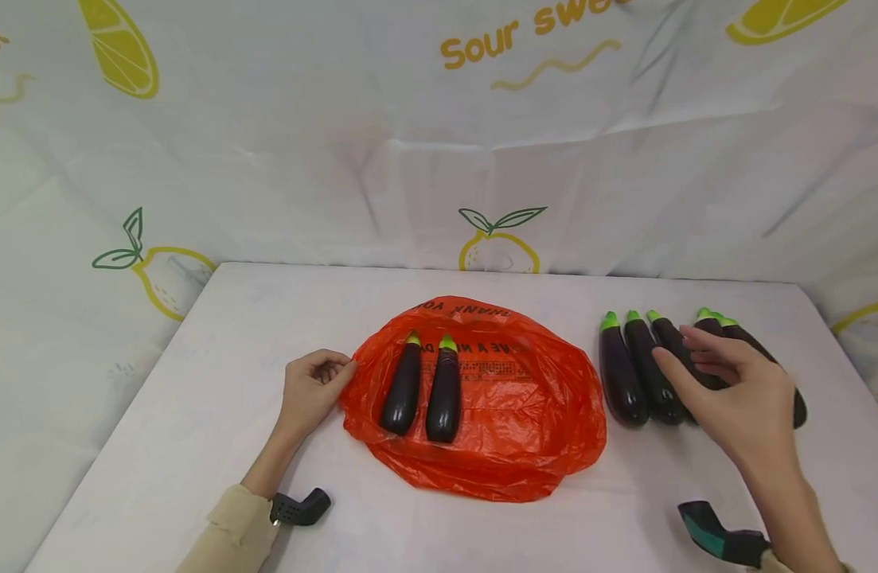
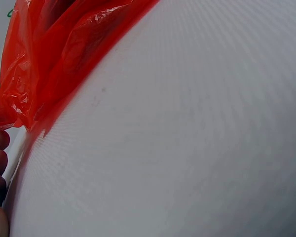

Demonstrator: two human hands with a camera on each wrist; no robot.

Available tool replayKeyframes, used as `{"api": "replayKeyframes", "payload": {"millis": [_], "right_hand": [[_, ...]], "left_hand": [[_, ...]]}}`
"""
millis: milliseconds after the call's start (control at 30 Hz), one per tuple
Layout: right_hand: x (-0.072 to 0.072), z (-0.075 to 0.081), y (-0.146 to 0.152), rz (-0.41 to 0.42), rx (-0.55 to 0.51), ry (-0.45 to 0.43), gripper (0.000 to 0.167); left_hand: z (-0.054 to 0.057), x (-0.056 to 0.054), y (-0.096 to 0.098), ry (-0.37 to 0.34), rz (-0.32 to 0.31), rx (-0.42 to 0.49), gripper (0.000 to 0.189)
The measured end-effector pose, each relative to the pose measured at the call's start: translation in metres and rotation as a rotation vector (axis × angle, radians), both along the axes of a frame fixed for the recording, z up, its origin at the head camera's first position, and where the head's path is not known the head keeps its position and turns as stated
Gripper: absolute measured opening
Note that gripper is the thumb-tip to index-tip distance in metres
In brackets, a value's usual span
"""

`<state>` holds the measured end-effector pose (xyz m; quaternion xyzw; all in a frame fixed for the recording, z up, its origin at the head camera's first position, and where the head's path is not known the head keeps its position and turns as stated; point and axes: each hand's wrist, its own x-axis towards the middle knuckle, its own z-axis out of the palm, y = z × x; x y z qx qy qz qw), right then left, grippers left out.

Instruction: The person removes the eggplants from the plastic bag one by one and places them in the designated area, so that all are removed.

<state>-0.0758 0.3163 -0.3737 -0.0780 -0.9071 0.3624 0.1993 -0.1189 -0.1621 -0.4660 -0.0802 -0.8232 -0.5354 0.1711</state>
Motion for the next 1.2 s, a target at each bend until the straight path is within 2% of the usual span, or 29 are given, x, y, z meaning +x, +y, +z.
{"api": "replayKeyframes", "payload": {"millis": [200, 367, 533, 667, 833, 1200], "right_hand": [[0.001, 0.003, -0.019, 0.074, -0.043, 0.029, 0.047], [0.002, 0.005, -0.034, 0.119, -0.056, 0.058, 0.045], [0.004, 0.007, -0.049, 0.17, -0.063, 0.073, 0.043], [0.004, 0.007, -0.061, 0.214, -0.072, 0.08, 0.043], [0.005, 0.006, -0.076, 0.274, -0.068, 0.075, 0.046], [0.005, 0.003, -0.117, 0.386, -0.073, 0.071, 0.043]], "left_hand": [[0.013, 0.006, 0.004, 0.011, -0.009, 0.0, 0.005], [0.016, 0.007, 0.006, 0.001, -0.003, 0.01, 0.005], [0.004, 0.002, 0.001, -0.007, 0.009, -0.005, 0.006], [-0.001, 0.0, -0.002, 0.002, -0.011, 0.008, 0.006], [-0.003, -0.001, -0.004, 0.01, -0.029, 0.022, 0.006], [-0.003, -0.001, -0.004, 0.014, -0.022, 0.009, 0.008]]}}
